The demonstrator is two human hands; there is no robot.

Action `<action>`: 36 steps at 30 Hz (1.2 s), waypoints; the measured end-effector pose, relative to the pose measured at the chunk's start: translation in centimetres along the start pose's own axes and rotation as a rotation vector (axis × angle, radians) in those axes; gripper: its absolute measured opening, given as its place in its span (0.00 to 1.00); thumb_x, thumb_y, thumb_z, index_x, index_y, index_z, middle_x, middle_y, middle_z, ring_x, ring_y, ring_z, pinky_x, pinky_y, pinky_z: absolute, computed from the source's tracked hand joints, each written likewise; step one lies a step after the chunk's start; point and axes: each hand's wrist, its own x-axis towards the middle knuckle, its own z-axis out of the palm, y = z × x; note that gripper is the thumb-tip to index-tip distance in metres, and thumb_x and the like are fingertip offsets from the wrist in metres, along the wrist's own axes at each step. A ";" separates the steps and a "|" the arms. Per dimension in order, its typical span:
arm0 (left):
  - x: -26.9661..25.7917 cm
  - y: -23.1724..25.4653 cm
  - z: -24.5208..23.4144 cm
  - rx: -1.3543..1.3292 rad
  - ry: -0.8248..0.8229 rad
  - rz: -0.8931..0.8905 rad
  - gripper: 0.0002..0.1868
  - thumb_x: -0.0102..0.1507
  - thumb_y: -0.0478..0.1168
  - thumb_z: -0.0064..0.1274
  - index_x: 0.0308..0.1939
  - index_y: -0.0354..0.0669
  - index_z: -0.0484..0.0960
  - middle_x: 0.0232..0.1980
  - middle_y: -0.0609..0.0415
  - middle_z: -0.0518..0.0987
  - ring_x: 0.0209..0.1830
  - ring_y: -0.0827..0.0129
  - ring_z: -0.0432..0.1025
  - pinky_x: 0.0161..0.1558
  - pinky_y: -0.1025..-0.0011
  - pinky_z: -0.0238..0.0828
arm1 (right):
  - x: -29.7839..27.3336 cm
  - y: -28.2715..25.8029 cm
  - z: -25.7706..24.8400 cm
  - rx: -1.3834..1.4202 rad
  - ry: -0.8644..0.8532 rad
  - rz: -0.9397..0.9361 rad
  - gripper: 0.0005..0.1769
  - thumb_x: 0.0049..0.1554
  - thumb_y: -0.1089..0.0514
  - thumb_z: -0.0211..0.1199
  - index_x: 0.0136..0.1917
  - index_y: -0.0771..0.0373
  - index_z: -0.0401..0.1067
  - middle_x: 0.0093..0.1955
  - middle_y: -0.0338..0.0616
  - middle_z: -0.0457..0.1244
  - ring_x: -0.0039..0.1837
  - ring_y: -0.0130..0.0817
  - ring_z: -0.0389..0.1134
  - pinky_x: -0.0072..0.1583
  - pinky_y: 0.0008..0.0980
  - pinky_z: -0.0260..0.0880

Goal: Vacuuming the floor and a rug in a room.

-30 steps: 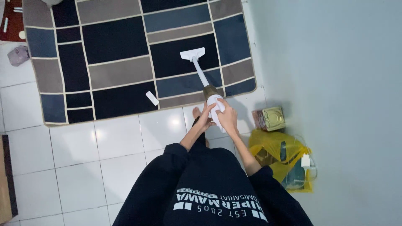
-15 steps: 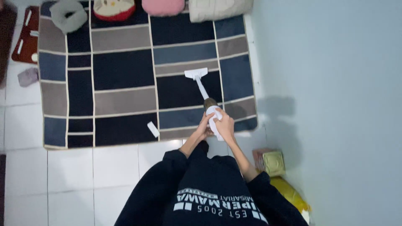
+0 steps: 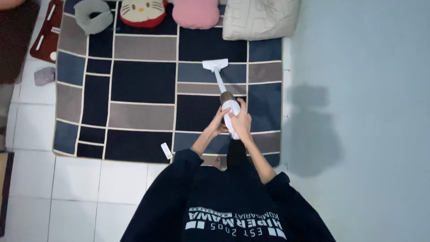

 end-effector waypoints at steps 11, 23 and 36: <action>11.6 12.5 2.0 -0.101 0.060 0.097 0.47 0.57 0.62 0.58 0.76 0.64 0.53 0.72 0.48 0.61 0.60 0.39 0.71 0.49 0.39 0.75 | 19.6 -4.0 0.3 -0.013 -0.101 -0.116 0.44 0.52 0.57 0.70 0.75 0.60 0.51 0.45 0.65 0.69 0.50 0.62 0.74 0.53 0.52 0.73; 16.9 16.5 3.7 -0.161 0.096 0.108 0.42 0.58 0.64 0.55 0.72 0.61 0.58 0.63 0.45 0.67 0.55 0.50 0.72 0.47 0.47 0.77 | 28.9 -4.8 0.4 -0.047 -0.225 -0.095 0.27 0.56 0.51 0.65 0.66 0.61 0.65 0.38 0.59 0.70 0.40 0.54 0.75 0.45 0.48 0.75; 18.9 12.5 5.4 -0.389 0.043 0.201 0.33 0.65 0.64 0.42 0.68 0.50 0.70 0.59 0.53 0.80 0.58 0.62 0.77 0.55 0.60 0.76 | 33.2 -3.6 3.6 -0.517 -0.470 -0.088 0.23 0.47 0.51 0.74 0.51 0.69 0.80 0.51 0.65 0.69 0.55 0.59 0.73 0.56 0.47 0.76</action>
